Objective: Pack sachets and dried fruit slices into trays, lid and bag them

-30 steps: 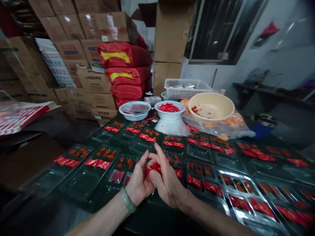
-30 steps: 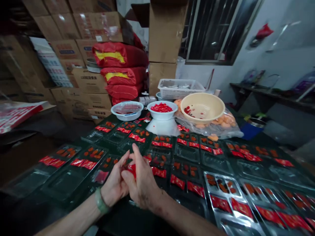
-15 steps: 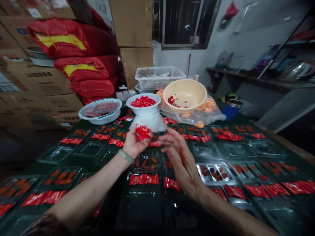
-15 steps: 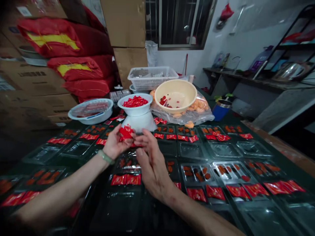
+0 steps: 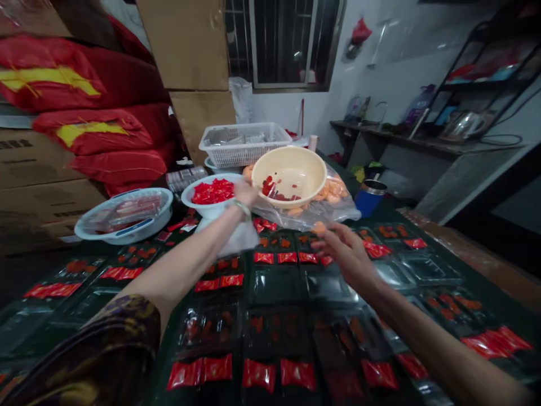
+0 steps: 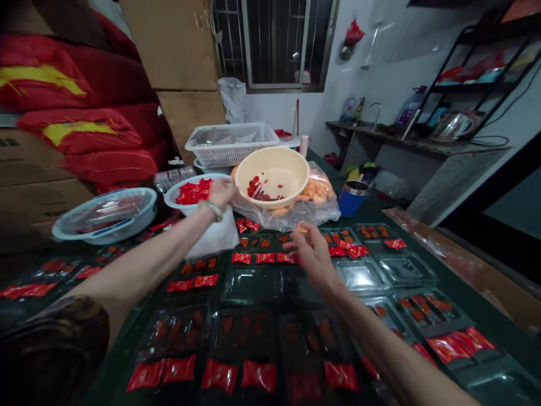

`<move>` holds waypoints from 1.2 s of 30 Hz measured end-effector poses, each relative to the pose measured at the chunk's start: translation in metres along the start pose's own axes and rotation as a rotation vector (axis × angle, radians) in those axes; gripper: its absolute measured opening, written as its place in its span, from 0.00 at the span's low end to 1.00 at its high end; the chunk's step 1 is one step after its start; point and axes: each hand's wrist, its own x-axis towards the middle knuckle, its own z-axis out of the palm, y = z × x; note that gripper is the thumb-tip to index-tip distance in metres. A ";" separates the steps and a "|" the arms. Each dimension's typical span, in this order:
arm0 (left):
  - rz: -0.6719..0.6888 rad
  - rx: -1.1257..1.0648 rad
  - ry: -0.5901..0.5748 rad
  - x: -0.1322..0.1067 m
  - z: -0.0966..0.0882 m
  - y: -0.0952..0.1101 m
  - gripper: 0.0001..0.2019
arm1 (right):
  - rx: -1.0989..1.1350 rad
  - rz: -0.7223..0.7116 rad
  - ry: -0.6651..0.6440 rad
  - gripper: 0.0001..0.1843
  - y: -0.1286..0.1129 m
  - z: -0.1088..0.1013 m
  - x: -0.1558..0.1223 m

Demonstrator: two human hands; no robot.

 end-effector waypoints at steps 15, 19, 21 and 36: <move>0.409 0.864 -0.263 0.033 0.037 -0.004 0.05 | -1.333 -0.230 0.031 0.26 0.041 -0.053 0.150; 0.576 0.690 -0.068 0.006 -0.028 0.029 0.06 | -1.267 -0.122 -0.130 0.22 0.036 -0.059 0.171; 0.548 0.718 0.096 -0.003 -0.066 0.036 0.06 | -1.286 -0.104 -0.163 0.16 0.032 -0.060 0.178; 0.439 1.109 0.210 -0.033 -0.048 0.030 0.20 | -0.574 -0.378 0.249 0.12 -0.036 -0.073 0.191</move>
